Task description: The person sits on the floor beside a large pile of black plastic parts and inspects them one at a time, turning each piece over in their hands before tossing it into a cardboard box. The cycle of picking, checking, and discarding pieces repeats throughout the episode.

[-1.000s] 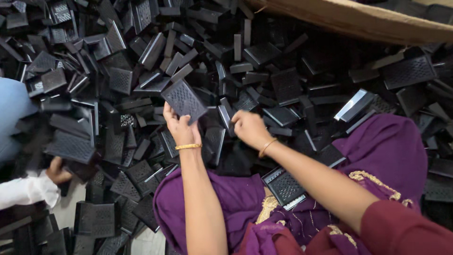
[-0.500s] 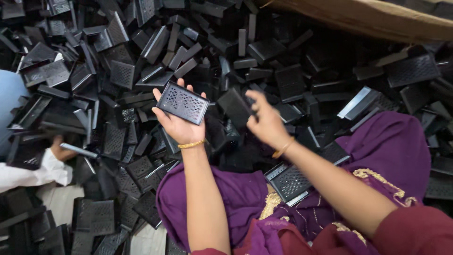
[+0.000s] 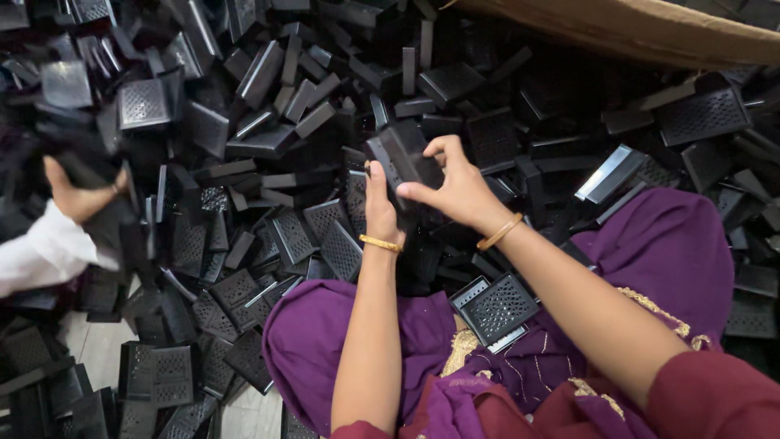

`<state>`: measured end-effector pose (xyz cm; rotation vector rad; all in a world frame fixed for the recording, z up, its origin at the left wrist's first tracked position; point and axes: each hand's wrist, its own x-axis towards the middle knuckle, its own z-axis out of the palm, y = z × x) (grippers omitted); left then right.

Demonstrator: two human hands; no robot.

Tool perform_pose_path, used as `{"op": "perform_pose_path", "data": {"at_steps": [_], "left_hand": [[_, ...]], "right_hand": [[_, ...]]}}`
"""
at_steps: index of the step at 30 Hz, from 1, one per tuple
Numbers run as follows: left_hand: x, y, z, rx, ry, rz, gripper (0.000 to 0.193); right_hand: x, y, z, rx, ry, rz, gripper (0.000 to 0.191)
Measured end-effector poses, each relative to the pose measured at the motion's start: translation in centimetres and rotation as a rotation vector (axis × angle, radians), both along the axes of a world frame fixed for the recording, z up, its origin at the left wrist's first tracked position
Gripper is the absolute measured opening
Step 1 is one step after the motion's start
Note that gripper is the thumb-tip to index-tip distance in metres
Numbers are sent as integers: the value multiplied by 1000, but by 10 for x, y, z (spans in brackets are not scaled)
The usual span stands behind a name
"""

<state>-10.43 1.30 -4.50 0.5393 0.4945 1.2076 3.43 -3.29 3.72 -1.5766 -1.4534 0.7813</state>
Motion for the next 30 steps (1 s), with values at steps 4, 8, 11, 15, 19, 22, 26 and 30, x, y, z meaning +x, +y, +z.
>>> {"op": "perform_pose_path", "data": {"at_steps": [4,8,11,15,19,22,26,30], "left_hand": [[5,0,13,12,70,-24,46],[2,-2,16,18,16,-97,42],[-3,5,10,251,398,-4,45],[5,8,-1,243,566,77,56],[16,6,1,169,124,13,61],[12,2,10,34,13,-28,68],[8,-1,22,19,-47,9,72],[10,-6,23,6,-92,94,70]], "right_hand": [[10,-2,8,-107,39,-75,89],[29,-3,11,238,-342,-208,82],[49,-2,13,144,-330,-367,81],[50,-6,12,212,-83,-254,76],[11,-12,5,-2,220,-48,80],[-10,-16,3,41,17,-32,76],[-16,-24,2,67,30,38,71],[-9,-26,4,-171,-74,33,74]]}}
